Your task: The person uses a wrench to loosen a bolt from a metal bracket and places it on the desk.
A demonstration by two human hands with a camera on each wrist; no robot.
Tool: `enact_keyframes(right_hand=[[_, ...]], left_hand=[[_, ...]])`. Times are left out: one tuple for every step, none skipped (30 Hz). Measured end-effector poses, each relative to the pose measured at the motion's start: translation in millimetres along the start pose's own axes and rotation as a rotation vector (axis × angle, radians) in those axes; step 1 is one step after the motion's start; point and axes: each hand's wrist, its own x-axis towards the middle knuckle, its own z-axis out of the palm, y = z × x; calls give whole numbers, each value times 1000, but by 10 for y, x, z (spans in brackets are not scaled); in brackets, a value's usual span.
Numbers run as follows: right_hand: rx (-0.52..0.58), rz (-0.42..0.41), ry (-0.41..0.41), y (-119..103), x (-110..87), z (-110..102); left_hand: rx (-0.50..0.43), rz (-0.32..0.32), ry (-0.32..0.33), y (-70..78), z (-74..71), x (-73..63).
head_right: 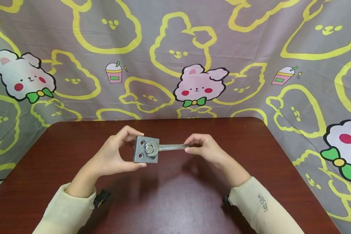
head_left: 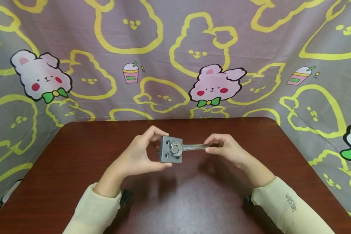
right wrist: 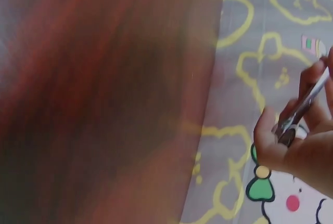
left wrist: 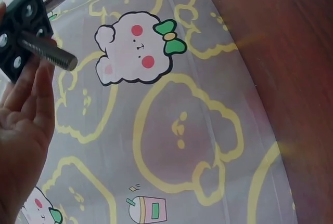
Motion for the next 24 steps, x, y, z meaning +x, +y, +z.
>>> enact_keyframes(right_hand=[[-13,0,-22,-1,26,-27],[-25,0,-43,-2,52,-53],[-37,1,-62,-9,76,-77],[-49,1,-78,-18,102,-100],[-63,-2,-93,-27,130,-122],[-75,-5,-103,-44,158,-139],[-88,-12,-114,-60,189,-156],[-106,-21,-123,-75,219,-173],[-126,-30,-130,-92,250,-189],[-143,-36,-137,-107,278,-203],[-163,-44,-141,-120,303,-216],[-179,-54,-143,-128,327,-228],[-198,-66,-145,-132,349,-237],[-213,-75,-145,-134,365,-243],[-226,-87,-143,-137,377,-246],[-239,-99,-140,-139,385,-246],[-251,-114,-139,-140,389,-245],[-261,-130,-138,-142,392,-243],[-276,-146,-136,-150,392,-238],[-287,-162,-135,-161,391,-234],[-303,-183,-135,-175,391,-230],[-318,-200,-136,-190,391,-228],[-337,-217,-137,-207,392,-227],[-358,-234,-135,-228,393,-225]], left_hand=[[-9,5,-25,5,1,-1],[-17,9,-50,6,5,-2],[-23,12,-73,5,8,-2],[-28,12,-94,7,11,-2],[-33,9,-114,7,13,-3],[-40,2,-135,11,12,-3],[-47,-7,-154,15,10,-2],[-51,-16,-174,13,8,-1],[-54,-26,-194,15,3,1],[-60,-36,-216,17,0,4],[-71,-46,-239,16,-3,7],[-76,-53,-260,13,-4,10],[-80,-56,-279,7,-2,11],[-81,-61,-295,1,2,11],[-85,-65,-311,-5,5,10],[-89,-68,-325,-13,11,10],[-89,-70,-337,-21,16,8],[-85,-70,-348,-26,21,6],[-88,-75,-363,-29,25,5],[-92,-79,-378,-30,30,5],[-95,-80,-394,-30,32,5],[-97,-83,-410,-28,36,5],[-101,-87,-425,-23,37,5],[-106,-91,-439,-18,39,5]])
